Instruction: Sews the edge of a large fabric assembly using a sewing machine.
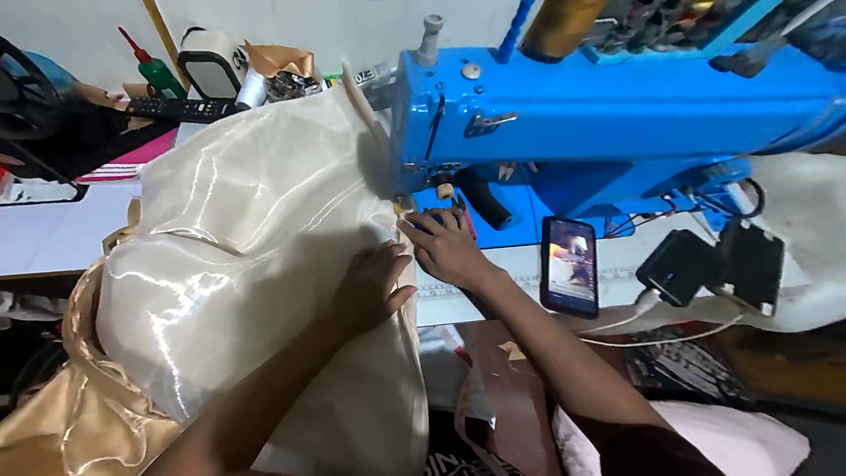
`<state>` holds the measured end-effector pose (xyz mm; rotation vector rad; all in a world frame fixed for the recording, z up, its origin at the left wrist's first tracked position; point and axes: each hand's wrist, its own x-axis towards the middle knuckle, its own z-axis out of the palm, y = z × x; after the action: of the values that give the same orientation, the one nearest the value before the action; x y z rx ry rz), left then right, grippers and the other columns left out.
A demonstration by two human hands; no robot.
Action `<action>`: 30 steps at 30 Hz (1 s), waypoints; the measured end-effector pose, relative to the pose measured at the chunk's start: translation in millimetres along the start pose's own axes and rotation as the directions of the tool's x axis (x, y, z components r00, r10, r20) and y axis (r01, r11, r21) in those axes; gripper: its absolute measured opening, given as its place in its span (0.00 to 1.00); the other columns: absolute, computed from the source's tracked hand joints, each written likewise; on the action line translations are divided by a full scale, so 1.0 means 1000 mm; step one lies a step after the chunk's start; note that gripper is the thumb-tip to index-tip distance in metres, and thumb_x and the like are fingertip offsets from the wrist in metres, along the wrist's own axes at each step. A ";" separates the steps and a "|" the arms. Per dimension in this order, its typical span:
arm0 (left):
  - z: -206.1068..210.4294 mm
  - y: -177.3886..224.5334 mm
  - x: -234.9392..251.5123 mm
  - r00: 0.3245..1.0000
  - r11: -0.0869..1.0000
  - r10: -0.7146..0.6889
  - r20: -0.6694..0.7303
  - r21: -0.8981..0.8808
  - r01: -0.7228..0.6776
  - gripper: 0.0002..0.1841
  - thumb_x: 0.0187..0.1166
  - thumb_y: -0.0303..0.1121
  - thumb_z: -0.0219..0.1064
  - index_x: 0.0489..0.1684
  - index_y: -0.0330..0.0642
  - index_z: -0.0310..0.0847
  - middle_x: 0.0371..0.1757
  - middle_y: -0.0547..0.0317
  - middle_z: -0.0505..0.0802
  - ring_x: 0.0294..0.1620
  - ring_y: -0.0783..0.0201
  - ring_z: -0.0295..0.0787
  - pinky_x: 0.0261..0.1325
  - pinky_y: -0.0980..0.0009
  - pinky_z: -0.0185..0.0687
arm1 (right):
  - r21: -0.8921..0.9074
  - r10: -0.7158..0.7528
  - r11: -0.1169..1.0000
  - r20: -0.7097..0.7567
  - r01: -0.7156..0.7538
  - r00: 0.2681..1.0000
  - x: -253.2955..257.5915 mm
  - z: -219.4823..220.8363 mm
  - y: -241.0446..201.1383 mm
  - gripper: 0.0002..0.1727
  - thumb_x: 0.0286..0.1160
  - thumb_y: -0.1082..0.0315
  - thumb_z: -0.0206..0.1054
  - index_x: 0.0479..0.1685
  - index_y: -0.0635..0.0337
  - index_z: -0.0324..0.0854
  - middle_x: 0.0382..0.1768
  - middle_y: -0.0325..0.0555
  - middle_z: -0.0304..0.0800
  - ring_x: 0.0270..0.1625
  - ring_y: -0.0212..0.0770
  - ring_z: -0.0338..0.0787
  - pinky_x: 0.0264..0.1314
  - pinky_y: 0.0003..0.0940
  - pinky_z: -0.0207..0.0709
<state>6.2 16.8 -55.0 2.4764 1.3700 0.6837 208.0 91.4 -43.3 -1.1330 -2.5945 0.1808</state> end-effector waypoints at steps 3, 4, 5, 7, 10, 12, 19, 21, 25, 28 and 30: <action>0.000 -0.004 0.000 1.000 0.999 0.020 0.006 0.036 -0.020 0.30 0.85 0.54 0.58 0.73 0.39 0.81 0.78 0.49 0.84 0.82 0.52 0.77 0.82 0.49 0.68 | 0.006 0.099 0.995 -0.025 -0.099 0.995 0.002 0.002 -0.016 0.26 0.80 0.67 0.56 0.79 0.50 0.80 0.76 0.54 0.81 0.77 0.66 0.75 0.78 0.74 0.56; -0.002 -0.007 0.001 0.999 0.997 0.041 0.013 0.062 -0.041 0.32 0.84 0.56 0.58 0.75 0.38 0.80 0.78 0.49 0.84 0.80 0.53 0.79 0.80 0.50 0.70 | 0.005 0.117 0.993 -0.029 -0.117 0.993 0.002 0.004 -0.018 0.26 0.81 0.66 0.56 0.79 0.50 0.80 0.76 0.54 0.80 0.78 0.66 0.75 0.78 0.74 0.56; -0.003 -0.010 0.002 0.997 0.994 0.071 0.015 0.087 -0.072 0.33 0.84 0.57 0.58 0.75 0.36 0.79 0.77 0.48 0.84 0.78 0.52 0.80 0.78 0.50 0.72 | 0.007 0.123 0.992 -0.040 -0.122 0.992 0.002 0.006 -0.019 0.27 0.81 0.66 0.56 0.79 0.50 0.80 0.76 0.54 0.80 0.77 0.66 0.75 0.77 0.74 0.57; -0.003 -0.016 0.004 0.993 0.984 0.121 0.008 0.130 -0.121 0.34 0.84 0.60 0.56 0.76 0.40 0.80 0.78 0.49 0.84 0.80 0.51 0.77 0.78 0.49 0.71 | 0.039 0.121 0.992 -0.065 -0.118 0.991 0.000 0.008 -0.015 0.26 0.80 0.66 0.55 0.78 0.50 0.81 0.75 0.53 0.81 0.77 0.65 0.75 0.77 0.73 0.58; -0.002 -0.023 0.007 0.990 0.984 0.139 0.018 0.109 -0.140 0.33 0.84 0.61 0.54 0.77 0.48 0.81 0.81 0.52 0.81 0.90 0.45 0.63 0.89 0.44 0.56 | 0.143 0.112 0.985 -0.131 -0.093 0.985 -0.002 0.011 -0.006 0.25 0.83 0.63 0.52 0.75 0.51 0.84 0.73 0.47 0.85 0.77 0.61 0.77 0.79 0.71 0.56; -0.003 -0.025 0.009 0.988 0.985 0.151 0.042 0.075 -0.154 0.33 0.84 0.60 0.55 0.78 0.47 0.80 0.83 0.52 0.80 0.91 0.46 0.62 0.90 0.43 0.54 | 0.225 0.143 0.969 -0.159 -0.105 0.977 -0.001 0.009 -0.003 0.23 0.89 0.60 0.52 0.73 0.52 0.84 0.70 0.45 0.88 0.76 0.59 0.79 0.80 0.69 0.58; -0.003 -0.025 0.011 0.992 0.990 0.128 0.024 0.060 -0.129 0.34 0.79 0.64 0.59 0.73 0.48 0.83 0.82 0.47 0.79 0.89 0.45 0.65 0.86 0.41 0.58 | 0.293 0.198 0.948 -0.231 -0.126 0.952 0.017 0.006 0.005 0.14 0.86 0.63 0.63 0.54 0.56 0.93 0.57 0.51 0.92 0.64 0.59 0.85 0.67 0.61 0.74; -0.003 -0.021 0.010 0.997 0.997 0.077 0.030 0.030 -0.078 0.34 0.79 0.65 0.59 0.75 0.50 0.82 0.83 0.43 0.77 0.90 0.42 0.62 0.86 0.40 0.57 | 0.278 0.154 0.957 -0.233 -0.086 0.960 0.016 0.006 0.010 0.14 0.85 0.62 0.64 0.54 0.56 0.94 0.56 0.50 0.92 0.63 0.58 0.85 0.67 0.60 0.74; -0.002 -0.018 0.009 1.000 0.999 0.030 -0.003 0.015 -0.030 0.33 0.77 0.65 0.61 0.75 0.55 0.83 0.84 0.42 0.76 0.89 0.43 0.64 0.86 0.41 0.59 | 0.142 0.020 0.990 -0.220 0.012 0.975 0.004 0.002 0.016 0.19 0.85 0.56 0.62 0.65 0.53 0.90 0.64 0.44 0.92 0.71 0.57 0.84 0.74 0.62 0.70; 0.001 -0.014 0.008 1.000 0.996 0.019 -0.019 0.084 -0.017 0.35 0.77 0.68 0.58 0.75 0.56 0.82 0.86 0.43 0.74 0.88 0.46 0.67 0.81 0.42 0.63 | 0.043 -0.033 0.998 -0.166 0.041 0.986 -0.005 0.002 0.018 0.22 0.88 0.55 0.58 0.72 0.52 0.86 0.71 0.43 0.89 0.76 0.60 0.81 0.73 0.66 0.69; 0.004 -0.011 0.008 0.999 0.995 0.014 -0.048 0.102 -0.009 0.38 0.76 0.70 0.58 0.76 0.52 0.82 0.85 0.42 0.76 0.86 0.46 0.71 0.79 0.42 0.66 | 0.006 -0.066 0.998 -0.136 0.068 0.988 -0.005 0.001 0.020 0.22 0.89 0.56 0.56 0.72 0.51 0.86 0.72 0.44 0.87 0.76 0.61 0.80 0.74 0.66 0.67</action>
<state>3.9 29.8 -61.0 2.5635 1.4437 0.6981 224.8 101.6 -50.4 -1.0156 -2.5041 0.0993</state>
